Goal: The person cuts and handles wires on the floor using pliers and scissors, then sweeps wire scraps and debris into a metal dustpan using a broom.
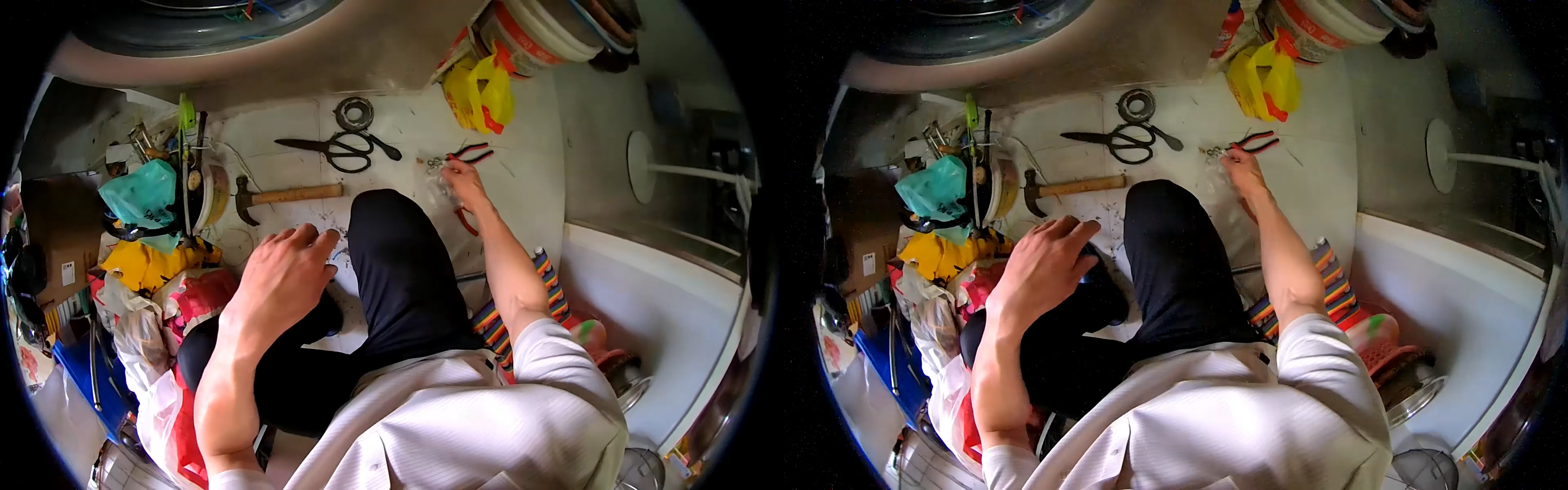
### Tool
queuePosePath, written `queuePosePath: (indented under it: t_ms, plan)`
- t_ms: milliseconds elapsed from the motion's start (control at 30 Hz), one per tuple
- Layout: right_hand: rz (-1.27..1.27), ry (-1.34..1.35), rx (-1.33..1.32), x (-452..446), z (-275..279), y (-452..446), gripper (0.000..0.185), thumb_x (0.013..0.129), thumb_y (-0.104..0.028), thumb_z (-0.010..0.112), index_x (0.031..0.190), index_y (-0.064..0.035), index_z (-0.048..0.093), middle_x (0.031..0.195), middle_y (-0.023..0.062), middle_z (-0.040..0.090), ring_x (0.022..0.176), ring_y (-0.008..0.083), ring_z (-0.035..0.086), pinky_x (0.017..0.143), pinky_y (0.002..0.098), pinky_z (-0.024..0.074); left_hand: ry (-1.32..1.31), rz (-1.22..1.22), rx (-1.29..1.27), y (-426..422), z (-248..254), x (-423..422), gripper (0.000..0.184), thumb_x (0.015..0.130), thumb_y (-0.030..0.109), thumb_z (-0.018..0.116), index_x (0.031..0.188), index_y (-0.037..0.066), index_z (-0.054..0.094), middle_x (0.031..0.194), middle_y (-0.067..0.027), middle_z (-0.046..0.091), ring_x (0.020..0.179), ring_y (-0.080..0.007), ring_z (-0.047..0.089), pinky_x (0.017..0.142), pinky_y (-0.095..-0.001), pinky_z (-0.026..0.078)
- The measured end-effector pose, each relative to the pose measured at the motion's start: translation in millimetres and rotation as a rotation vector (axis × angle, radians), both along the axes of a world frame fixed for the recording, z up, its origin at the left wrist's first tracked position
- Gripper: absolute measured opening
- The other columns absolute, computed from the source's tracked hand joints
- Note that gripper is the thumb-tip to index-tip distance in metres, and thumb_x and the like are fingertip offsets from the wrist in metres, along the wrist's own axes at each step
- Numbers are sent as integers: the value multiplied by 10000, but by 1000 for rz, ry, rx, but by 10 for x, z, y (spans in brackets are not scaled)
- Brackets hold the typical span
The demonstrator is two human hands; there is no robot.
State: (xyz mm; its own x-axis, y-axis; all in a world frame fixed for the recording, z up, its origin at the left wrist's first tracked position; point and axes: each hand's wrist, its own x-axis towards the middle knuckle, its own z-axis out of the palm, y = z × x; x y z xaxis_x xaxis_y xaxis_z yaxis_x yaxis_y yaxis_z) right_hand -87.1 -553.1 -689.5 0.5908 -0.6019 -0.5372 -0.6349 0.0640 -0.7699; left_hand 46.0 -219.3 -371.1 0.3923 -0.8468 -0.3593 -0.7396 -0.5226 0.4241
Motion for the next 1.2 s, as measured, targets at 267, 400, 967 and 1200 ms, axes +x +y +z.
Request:
queuePosePath:
  t_ms: [267, 400, 967, 1200]
  plan:
    - [287, -288, 353, 272, 1428, 46, 165, 893, -103, 632, 1043, -36, 642, 852, -52, 586, 717, 35, 478, 612, 202, 371, -12, -34, -3, -72, -18, 156, 248, 835, 194, 663, 1020, 43, 595, 929, -162, 642, 898, -355, 637, 768, -435, 518]
    - [242, -421, 281, 575, 2344, 160, 131, 884, -46, 607, 1005, -12, 644, 841, -31, 603, 698, 51, 491, 620, 198, 374, 106, -19, 195, -172, 196, 248, 333, 858, 250, 644, 1122, 55, 593, 1020, -189, 644, 959, -362, 641, 803, -455, 524]
    - [249, -1473, -318, 1415, 6253, 727, 253, 959, -115, 553, 1094, 97, 582, 987, 160, 685, 805, 217, 681, 716, 323, 559, 25, 94, -23, -14, -110, 552, 408, 847, 284, 638, 1191, 66, 608, 1057, -213, 663, 1026, -373, 621, 864, -462, 494]
    - [318, -1538, -45, 2291, 7514, 531, 202, 930, -90, 530, 1080, 44, 531, 969, 124, 588, 859, 224, 571, 761, 346, 497, 28, 150, -60, -24, -155, 689, 409, 812, 265, 659, 1171, 71, 632, 1044, -207, 673, 1014, -376, 625, 878, -465, 492]
